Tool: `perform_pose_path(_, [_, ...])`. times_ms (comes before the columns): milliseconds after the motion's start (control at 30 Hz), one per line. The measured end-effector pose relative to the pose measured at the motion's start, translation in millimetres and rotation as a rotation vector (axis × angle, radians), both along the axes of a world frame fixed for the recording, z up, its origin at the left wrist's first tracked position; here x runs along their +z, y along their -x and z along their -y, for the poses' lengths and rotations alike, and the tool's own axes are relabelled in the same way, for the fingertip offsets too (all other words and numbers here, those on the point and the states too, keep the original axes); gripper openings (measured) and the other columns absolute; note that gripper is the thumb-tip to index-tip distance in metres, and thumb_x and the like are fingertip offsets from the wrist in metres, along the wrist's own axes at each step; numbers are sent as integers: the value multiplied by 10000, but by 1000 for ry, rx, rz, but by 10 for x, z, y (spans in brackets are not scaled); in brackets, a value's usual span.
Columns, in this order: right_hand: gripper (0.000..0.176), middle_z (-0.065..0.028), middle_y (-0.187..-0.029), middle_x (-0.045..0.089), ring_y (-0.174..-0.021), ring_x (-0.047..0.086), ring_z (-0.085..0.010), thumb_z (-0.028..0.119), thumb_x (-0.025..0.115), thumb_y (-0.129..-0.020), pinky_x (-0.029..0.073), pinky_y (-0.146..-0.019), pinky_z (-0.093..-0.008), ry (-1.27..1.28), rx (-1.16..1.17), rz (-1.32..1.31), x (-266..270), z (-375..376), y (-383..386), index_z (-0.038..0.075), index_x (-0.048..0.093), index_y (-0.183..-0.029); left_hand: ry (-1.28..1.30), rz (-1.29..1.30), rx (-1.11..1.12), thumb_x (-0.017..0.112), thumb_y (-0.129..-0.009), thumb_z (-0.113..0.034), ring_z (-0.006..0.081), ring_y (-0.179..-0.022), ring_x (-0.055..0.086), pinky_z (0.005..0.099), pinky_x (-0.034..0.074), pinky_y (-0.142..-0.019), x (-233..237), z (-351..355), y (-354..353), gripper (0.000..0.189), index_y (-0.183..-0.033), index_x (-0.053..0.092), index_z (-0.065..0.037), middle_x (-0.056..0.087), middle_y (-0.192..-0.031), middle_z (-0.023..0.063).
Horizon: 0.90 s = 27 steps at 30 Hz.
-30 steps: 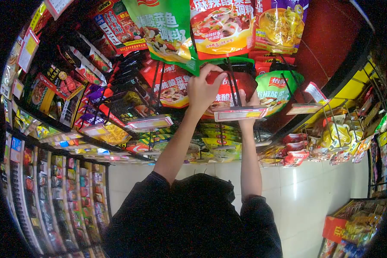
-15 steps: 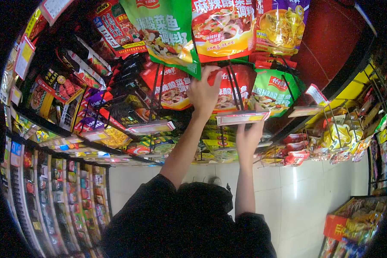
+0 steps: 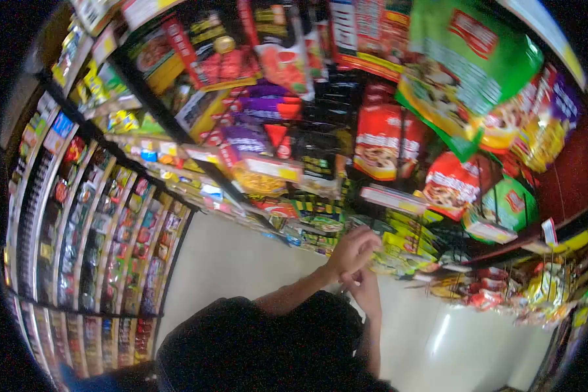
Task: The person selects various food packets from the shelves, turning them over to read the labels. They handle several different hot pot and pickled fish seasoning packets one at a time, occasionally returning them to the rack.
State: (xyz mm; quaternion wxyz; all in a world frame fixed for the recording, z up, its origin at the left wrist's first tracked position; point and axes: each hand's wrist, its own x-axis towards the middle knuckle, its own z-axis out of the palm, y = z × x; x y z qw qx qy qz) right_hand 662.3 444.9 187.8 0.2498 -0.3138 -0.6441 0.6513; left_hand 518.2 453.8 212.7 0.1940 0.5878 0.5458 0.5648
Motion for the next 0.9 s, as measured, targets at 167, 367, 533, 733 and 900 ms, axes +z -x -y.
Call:
perform_pose_path(167, [197,-42,-702,664,-637,618,-124,191,718,-952,495,-609,-291,-102,124,110,-74,187,419,-1,678,-974,256,405,-141,575,-972,-101,136,-819,603,296,512,-733,-225,424,441,119,-988,655,-14,621,-959,44])
perform_pose_path(367, [253,-63,-739,633,-632,571,-128,218,694,-981,454,-573,-302,-98,206,92,-208,569,1023,-15,679,-885,81,570,-209,553,-943,-98,125,-905,601,276,517,-798,-720,984,909,132,-992,643,-16,612,-990,45])
perform_pose_path(533, [312,-134,-707,599,-620,569,-230,247,692,-978,445,-577,-368,-237,242,47,-318,895,1441,-16,648,-817,248,838,-148,594,-936,-105,112,-886,583,267,511,-764,-893,1429,1227,86,-956,634,-31,588,-969,22])
perform_pose_path(733, [407,-135,-600,543,-557,527,-250,347,628,-1007,424,-557,-382,-328,224,211,-395,1166,1611,7,628,-782,237,599,-142,557,-950,-73,138,-926,583,272,518,-781,-1165,1703,1518,117,-1017,606,9,574,-1032,66])
perform_pose_path(900, [395,-158,-656,587,-585,564,-295,320,597,-1033,447,-580,-415,-266,199,310,-328,1331,1614,-6,627,-813,108,558,202,614,-1003,-186,91,-804,581,242,483,-729,-995,1535,2058,157,-1115,619,-76,625,-982,-19])
